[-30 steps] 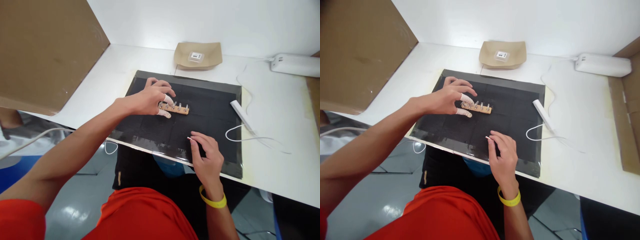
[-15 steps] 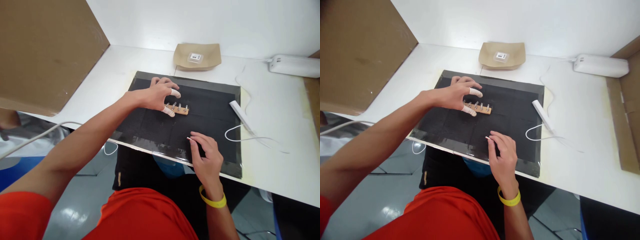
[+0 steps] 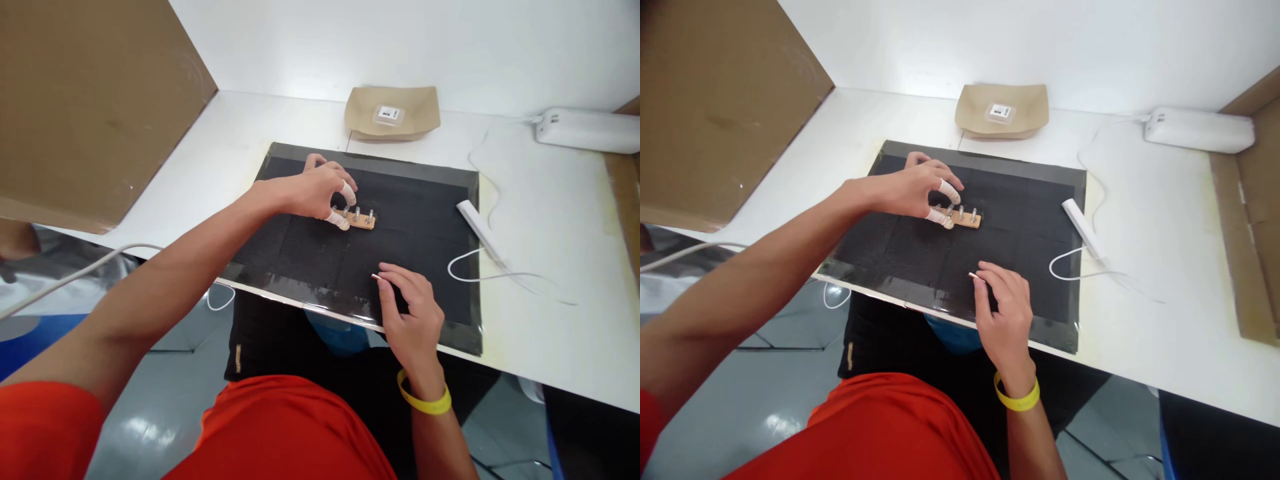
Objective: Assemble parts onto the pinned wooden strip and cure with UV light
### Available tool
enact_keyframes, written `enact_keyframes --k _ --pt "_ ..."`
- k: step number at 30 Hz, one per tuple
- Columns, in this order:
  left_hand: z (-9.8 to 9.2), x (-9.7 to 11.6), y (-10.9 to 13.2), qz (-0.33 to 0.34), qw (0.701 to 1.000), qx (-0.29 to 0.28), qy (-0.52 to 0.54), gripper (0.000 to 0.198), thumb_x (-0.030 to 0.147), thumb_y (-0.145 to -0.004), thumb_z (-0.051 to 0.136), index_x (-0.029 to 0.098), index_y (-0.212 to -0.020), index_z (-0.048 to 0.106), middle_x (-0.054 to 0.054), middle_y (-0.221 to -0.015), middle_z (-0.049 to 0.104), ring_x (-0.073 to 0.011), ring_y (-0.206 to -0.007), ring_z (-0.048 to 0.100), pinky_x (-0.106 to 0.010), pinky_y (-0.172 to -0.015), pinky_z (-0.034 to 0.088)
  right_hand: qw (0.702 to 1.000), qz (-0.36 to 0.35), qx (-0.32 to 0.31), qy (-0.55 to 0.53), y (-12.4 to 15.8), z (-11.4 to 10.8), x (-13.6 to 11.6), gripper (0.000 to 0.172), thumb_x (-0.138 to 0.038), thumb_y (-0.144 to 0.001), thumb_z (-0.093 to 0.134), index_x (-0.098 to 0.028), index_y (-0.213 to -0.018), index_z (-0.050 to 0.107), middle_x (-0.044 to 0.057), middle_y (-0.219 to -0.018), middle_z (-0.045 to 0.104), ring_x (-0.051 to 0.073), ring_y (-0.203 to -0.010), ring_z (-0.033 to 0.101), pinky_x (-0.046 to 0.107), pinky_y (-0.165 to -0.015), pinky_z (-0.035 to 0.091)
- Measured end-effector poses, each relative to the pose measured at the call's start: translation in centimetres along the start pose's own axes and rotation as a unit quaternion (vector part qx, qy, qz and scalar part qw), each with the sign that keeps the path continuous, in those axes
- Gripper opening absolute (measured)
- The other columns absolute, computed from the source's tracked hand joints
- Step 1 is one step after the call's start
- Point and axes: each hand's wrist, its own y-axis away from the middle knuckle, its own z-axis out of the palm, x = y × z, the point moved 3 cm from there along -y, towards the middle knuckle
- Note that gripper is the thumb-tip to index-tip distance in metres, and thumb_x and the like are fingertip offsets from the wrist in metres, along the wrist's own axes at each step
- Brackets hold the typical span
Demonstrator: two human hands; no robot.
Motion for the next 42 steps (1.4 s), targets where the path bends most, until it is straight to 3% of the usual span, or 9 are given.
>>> enact_keyframes --k 18,30,37,42 --pt "0.0 -0.1 0.4 0.001 1.000 0.003 0.010 0.054 0.072 -0.081 0.069 0.029 -0.111 0.080 -0.007 -0.139 0.072 -0.0313 -0.134 0.053 -0.045 -0.108 0.016 1.000 0.010 -0.006 -0.001 0.0 0.0 0.1 0.012 -0.019 -0.098 0.065 -0.022 -0.106 0.073 0.007 -0.111 0.082 0.022 -0.104 0.076 0.041 -0.095 0.058" --pt "-0.1 -0.5 0.4 -0.003 1.000 -0.003 -0.004 0.038 0.055 -0.084 0.074 0.027 -0.109 0.078 -0.008 -0.140 0.071 -0.0309 -0.133 0.056 -0.049 -0.106 0.019 1.000 0.002 -0.001 -0.001 0.0 -0.1 -0.1 0.012 -0.016 -0.097 0.066 -0.022 -0.106 0.073 0.007 -0.110 0.081 0.021 -0.103 0.077 0.040 -0.094 0.059" --pt "-0.3 -0.1 1.0 0.003 1.000 -0.009 0.000 0.058 0.073 -0.084 0.067 0.028 -0.120 0.075 -0.009 -0.145 0.067 -0.0331 -0.138 0.052 -0.048 -0.108 0.020 1.000 0.003 -0.001 -0.005 0.1 0.0 0.0 0.013 -0.015 -0.097 0.067 -0.022 -0.107 0.073 0.008 -0.111 0.081 0.021 -0.104 0.076 0.040 -0.095 0.058" --pt "-0.6 -0.1 1.5 -0.007 1.000 -0.025 -0.005 0.067 0.077 -0.082 0.067 0.026 -0.125 0.074 -0.012 -0.149 0.063 -0.0358 -0.143 0.046 -0.049 -0.113 0.019 1.000 0.000 0.001 -0.005 0.0 0.0 0.0 0.013 -0.015 -0.096 0.067 -0.022 -0.106 0.073 0.007 -0.111 0.081 0.021 -0.103 0.076 0.039 -0.094 0.058"
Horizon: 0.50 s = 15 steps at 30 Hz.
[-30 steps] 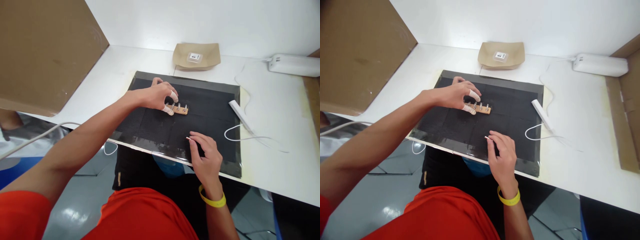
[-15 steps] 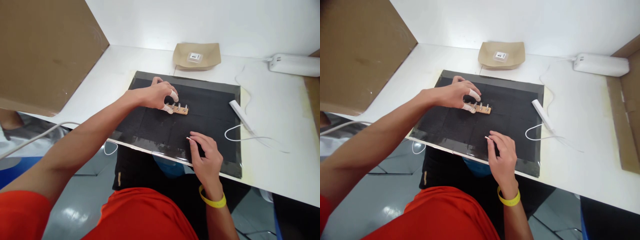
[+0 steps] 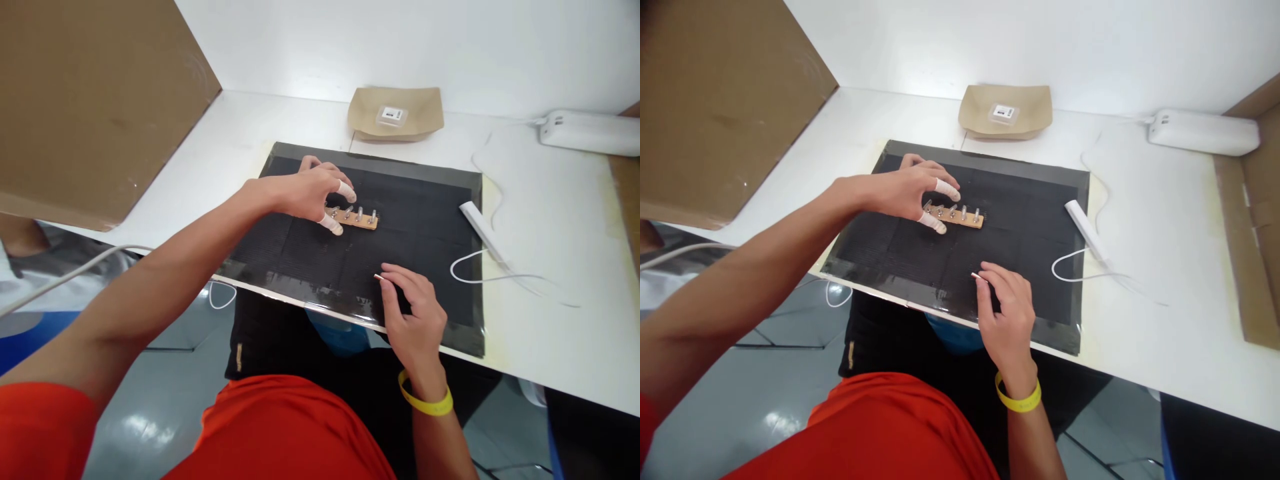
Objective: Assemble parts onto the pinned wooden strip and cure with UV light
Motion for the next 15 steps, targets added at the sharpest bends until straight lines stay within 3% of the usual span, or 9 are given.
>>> enact_keyframes --k 4,7,10,13,15 --pt "-0.4 0.0 0.6 -0.017 1.000 -0.012 0.009 0.078 0.078 -0.081 0.069 0.024 -0.136 0.069 -0.013 -0.154 0.058 -0.0392 -0.149 0.040 -0.055 -0.121 0.012 1.000 -0.003 -0.003 0.004 0.0 0.0 0.0 0.013 -0.014 -0.096 0.067 -0.021 -0.106 0.073 0.008 -0.111 0.081 0.020 -0.104 0.076 0.038 -0.095 0.058" --pt "-1.3 0.0 1.8 -0.046 0.997 0.051 0.037 0.089 0.077 -0.077 0.075 0.023 -0.146 0.062 -0.013 -0.162 0.049 -0.0418 -0.154 0.034 -0.059 -0.126 0.014 1.000 -0.002 -0.002 0.004 0.0 0.0 -0.1 0.013 -0.015 -0.097 0.067 -0.020 -0.106 0.073 0.008 -0.111 0.081 0.020 -0.105 0.076 0.038 -0.095 0.057" --pt "-2.1 0.5 4.3 -0.060 0.964 0.229 0.121 0.085 0.072 -0.084 0.075 0.024 -0.151 0.054 -0.011 -0.166 0.043 -0.0353 -0.153 0.040 -0.052 -0.127 0.029 1.000 0.002 -0.005 0.000 0.0 -0.1 0.0 0.013 -0.015 -0.097 0.066 -0.021 -0.106 0.074 0.007 -0.111 0.081 0.020 -0.104 0.076 0.039 -0.094 0.057" --pt "-0.6 2.8 8.0 -0.084 0.872 0.420 0.235 0.067 0.062 -0.097 0.067 0.025 -0.150 0.051 -0.009 -0.161 0.047 -0.0256 -0.130 0.063 -0.048 -0.116 0.047 1.000 0.020 -0.008 -0.023 0.0 -0.1 0.3 0.013 -0.017 -0.098 0.066 -0.022 -0.105 0.075 0.007 -0.111 0.081 0.020 -0.104 0.075 0.039 -0.096 0.056" --pt "2.0 6.3 10.5 -0.089 0.808 0.530 0.240 0.051 0.057 -0.103 0.059 0.026 -0.144 0.057 -0.008 -0.148 0.058 -0.0241 -0.122 0.066 -0.048 -0.114 0.049 0.995 0.066 -0.002 -0.069 0.0 -0.2 0.5 0.012 -0.021 -0.099 0.065 -0.023 -0.103 0.076 0.006 -0.111 0.081 0.019 -0.106 0.074 0.039 -0.099 0.055"
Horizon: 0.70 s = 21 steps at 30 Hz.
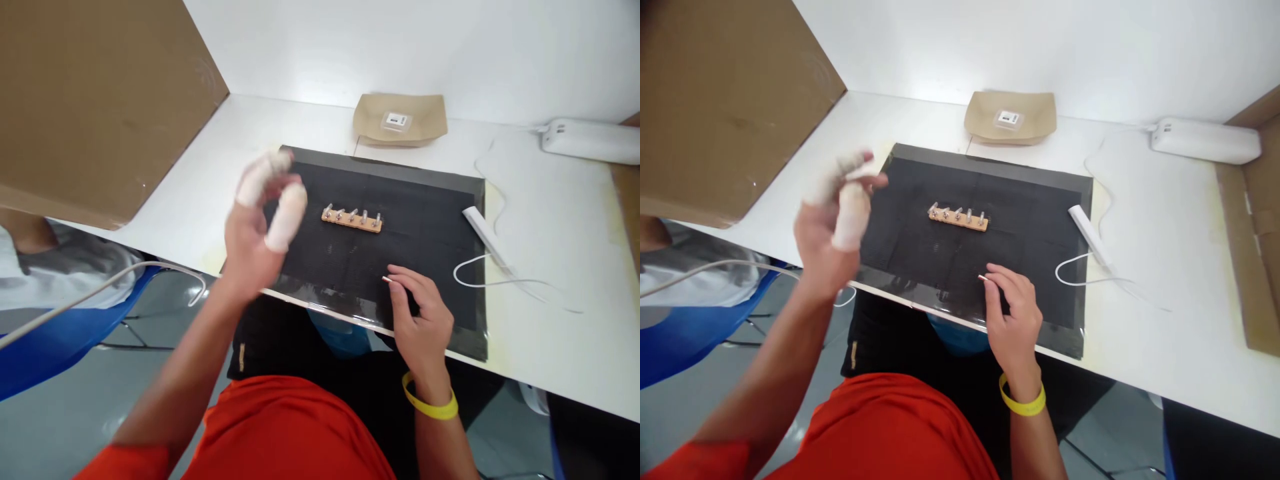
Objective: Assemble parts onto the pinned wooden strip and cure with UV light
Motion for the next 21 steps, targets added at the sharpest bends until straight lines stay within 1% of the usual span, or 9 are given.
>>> enact_keyframes --k 1,2,3,5,6,7,11,16,21 --pt "0.6 1.0 2.7 -0.010 1.000 -0.011 -0.003 0.048 0.054 -0.104 0.058 0.027 -0.144 0.058 -0.008 -0.145 0.059 -0.0270 -0.131 0.061 -0.050 -0.119 0.046 0.999 0.035 0.011 -0.040 -0.1 0.0 0.0 0.012 -0.024 -0.099 0.064 -0.024 -0.101 0.076 0.005 -0.112 0.080 0.019 -0.107 0.073 0.039 -0.099 0.054" --pt "1.7 2.1 5.5 -0.005 0.998 -0.059 0.003 0.052 0.054 -0.101 0.063 0.028 -0.145 0.057 -0.010 -0.147 0.057 -0.0318 -0.141 0.054 -0.053 -0.121 0.044 0.992 0.074 0.027 -0.094 -0.1 0.0 -0.1 0.013 -0.027 -0.100 0.063 -0.024 -0.098 0.076 0.005 -0.112 0.079 0.018 -0.106 0.073 0.038 -0.099 0.054" --pt "3.1 3.1 8.3 0.006 0.991 -0.127 0.027 0.067 0.059 -0.095 0.069 0.030 -0.153 0.050 -0.013 -0.156 0.047 -0.0368 -0.149 0.045 -0.056 -0.121 0.044 0.980 0.113 0.048 -0.159 -0.2 0.0 -0.3 0.015 -0.030 -0.101 0.063 -0.024 -0.095 0.075 0.004 -0.112 0.078 0.017 -0.105 0.072 0.037 -0.097 0.054" --pt "5.5 4.5 13.0 0.038 0.974 -0.206 0.080 0.117 0.076 -0.080 0.076 0.028 -0.169 0.017 -0.023 -0.166 0.026 -0.0455 -0.153 0.036 -0.062 -0.114 0.048 0.935 0.179 0.084 -0.294 -0.3 0.4 -1.3 0.019 -0.036 -0.102 0.062 -0.024 -0.090 0.072 0.004 -0.114 0.076 0.016 -0.100 0.071 0.034 -0.090 0.055" --pt "6.5 4.7 14.8 0.042 0.969 -0.228 0.087 0.136 0.081 -0.074 0.077 0.025 -0.171 -0.001 -0.027 -0.165 0.021 -0.0486 -0.154 0.032 -0.065 -0.112 0.048 0.909 0.203 0.093 -0.352 -0.3 0.7 -1.9 0.021 -0.038 -0.101 0.062 -0.023 -0.089 0.071 0.004 -0.115 0.075 0.016 -0.098 0.071 0.033 -0.088 0.055" --pt "7.3 4.9 16.1 0.065 0.963 -0.242 0.095 0.145 0.085 -0.070 0.077 0.024 -0.170 -0.009 -0.029 -0.163 0.022 -0.0508 -0.155 0.029 -0.069 -0.113 0.045 0.886 0.222 0.095 -0.397 -0.4 1.0 -2.7 0.022 -0.039 -0.101 0.063 -0.023 -0.088 0.070 0.004 -0.115 0.075 0.016 -0.097 0.070 0.032 -0.087 0.055" --pt "8.0 4.8 17.6 0.140 0.962 -0.211 0.104 0.157 0.092 -0.063 0.075 0.017 -0.169 -0.013 -0.032 -0.160 0.020 -0.0486 -0.150 0.034 -0.065 -0.115 0.041 0.833 0.256 0.082 -0.483 0.0 2.2 -5.5 0.023 -0.040 -0.100 0.063 -0.024 -0.085 0.067 0.002 -0.110 0.073 0.015 -0.097 0.069 0.033 -0.093 0.054" --pt "6.8 5.6 17.6 0.202 0.958 -0.193 0.071 0.150 0.097 -0.068 0.065 0.016 -0.170 -0.009 -0.028 -0.150 0.035 -0.0409 -0.137 0.048 -0.056 -0.105 0.048 0.836 0.253 0.049 -0.485 1.7 2.9 -8.3 0.023 -0.037 -0.101 0.058 -0.024 -0.083 0.065 0.000 -0.106 0.070 0.014 -0.092 0.063 0.034 -0.096 0.051" --pt "4.7 6.2 18.3 0.186 0.950 -0.243 0.057 0.153 0.096 -0.066 0.067 0.018 -0.168 -0.015 -0.030 -0.152 0.037 -0.0457 -0.144 0.044 -0.059 -0.107 0.045 0.829 0.273 0.055 -0.485 3.2 2.8 -9.0 0.027 -0.041 -0.100 0.060 -0.024 -0.080 0.064 0.000 -0.100 0.070 0.015 -0.087 0.061 0.033 -0.091 0.050"
